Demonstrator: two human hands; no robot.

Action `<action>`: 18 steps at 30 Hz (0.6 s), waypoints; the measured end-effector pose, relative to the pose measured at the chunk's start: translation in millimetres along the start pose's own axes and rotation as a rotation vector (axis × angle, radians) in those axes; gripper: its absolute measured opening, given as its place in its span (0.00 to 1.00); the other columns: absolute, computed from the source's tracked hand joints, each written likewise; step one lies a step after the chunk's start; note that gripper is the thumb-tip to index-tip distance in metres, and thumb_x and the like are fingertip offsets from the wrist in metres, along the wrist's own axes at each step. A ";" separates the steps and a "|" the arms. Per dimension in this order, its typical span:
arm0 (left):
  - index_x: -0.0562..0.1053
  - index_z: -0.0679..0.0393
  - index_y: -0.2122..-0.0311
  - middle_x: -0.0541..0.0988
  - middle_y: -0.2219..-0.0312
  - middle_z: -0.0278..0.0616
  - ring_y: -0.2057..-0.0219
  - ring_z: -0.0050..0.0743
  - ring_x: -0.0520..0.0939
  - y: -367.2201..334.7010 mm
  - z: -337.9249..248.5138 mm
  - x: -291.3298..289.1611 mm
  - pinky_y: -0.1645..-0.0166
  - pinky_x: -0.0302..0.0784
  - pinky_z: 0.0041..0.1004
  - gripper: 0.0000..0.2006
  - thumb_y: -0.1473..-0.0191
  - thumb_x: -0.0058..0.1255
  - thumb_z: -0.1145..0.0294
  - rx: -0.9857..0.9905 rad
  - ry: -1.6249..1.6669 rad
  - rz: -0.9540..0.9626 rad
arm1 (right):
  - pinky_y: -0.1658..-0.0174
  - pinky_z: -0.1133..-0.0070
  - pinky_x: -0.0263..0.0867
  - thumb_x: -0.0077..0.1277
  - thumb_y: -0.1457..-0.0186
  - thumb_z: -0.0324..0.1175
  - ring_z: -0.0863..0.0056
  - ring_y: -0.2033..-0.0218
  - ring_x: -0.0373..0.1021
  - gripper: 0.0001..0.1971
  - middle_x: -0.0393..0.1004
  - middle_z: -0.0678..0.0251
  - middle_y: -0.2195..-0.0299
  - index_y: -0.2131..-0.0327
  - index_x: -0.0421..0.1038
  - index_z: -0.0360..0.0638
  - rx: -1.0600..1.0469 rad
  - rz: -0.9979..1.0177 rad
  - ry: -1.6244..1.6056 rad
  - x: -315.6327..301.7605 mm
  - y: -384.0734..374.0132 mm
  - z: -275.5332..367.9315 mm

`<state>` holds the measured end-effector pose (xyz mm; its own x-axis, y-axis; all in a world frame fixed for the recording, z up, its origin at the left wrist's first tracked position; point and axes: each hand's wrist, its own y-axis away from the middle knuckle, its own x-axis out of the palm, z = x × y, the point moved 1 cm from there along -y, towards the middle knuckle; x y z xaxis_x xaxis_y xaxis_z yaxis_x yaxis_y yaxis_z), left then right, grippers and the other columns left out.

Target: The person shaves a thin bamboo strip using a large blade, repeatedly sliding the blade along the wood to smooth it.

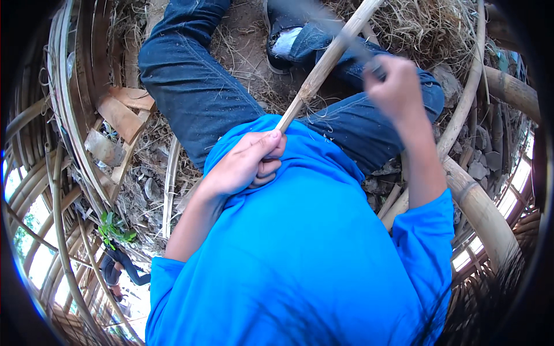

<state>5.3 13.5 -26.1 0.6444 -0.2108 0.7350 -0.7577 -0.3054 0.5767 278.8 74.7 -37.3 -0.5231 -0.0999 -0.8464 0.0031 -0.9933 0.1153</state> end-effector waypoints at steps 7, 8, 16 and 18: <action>0.57 0.52 0.76 0.52 0.88 0.23 0.88 0.11 0.51 -0.9 3.7 2.1 0.85 0.43 0.19 0.19 0.36 0.31 0.53 -0.040 -0.071 -0.044 | 0.68 0.66 0.70 0.50 0.57 0.34 0.55 0.74 0.73 0.08 0.73 0.53 0.81 0.79 0.75 0.41 0.200 -0.031 0.154 -7.0 -16.1 -42.5; 0.57 0.52 0.76 0.52 0.88 0.23 0.88 0.11 0.51 0.3 4.0 0.4 0.85 0.43 0.19 0.19 0.36 0.31 0.53 -0.039 -0.071 -0.052 | 0.68 0.67 0.70 0.50 0.57 0.34 0.55 0.74 0.73 0.08 0.74 0.53 0.81 0.79 0.75 0.41 0.180 -0.054 0.106 -7.3 -10.3 -33.3; 0.55 0.50 0.78 0.50 0.88 0.23 0.89 0.11 0.49 4.9 3.3 0.7 0.86 0.41 0.20 0.20 0.36 0.29 0.52 -0.046 -0.012 -0.010 | 0.68 0.64 0.70 0.49 0.53 0.36 0.54 0.73 0.74 0.09 0.75 0.54 0.79 0.77 0.75 0.42 0.385 -0.195 0.269 -26.1 -38.1 -71.3; 0.54 0.50 0.78 0.50 0.88 0.23 0.89 0.11 0.49 1.9 -0.5 -4.5 0.86 0.41 0.20 0.20 0.36 0.30 0.52 -0.068 0.072 -0.002 | 0.69 0.66 0.70 0.50 0.54 0.34 0.58 0.74 0.74 0.07 0.75 0.57 0.79 0.78 0.75 0.44 0.071 -0.232 0.301 -21.3 -16.2 -58.4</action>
<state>0.9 14.4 -28.2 0.6385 -0.1422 0.7563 -0.7634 -0.2414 0.5991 339.7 89.6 -51.5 -0.2298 0.1041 -0.9677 -0.1507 -0.9861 -0.0703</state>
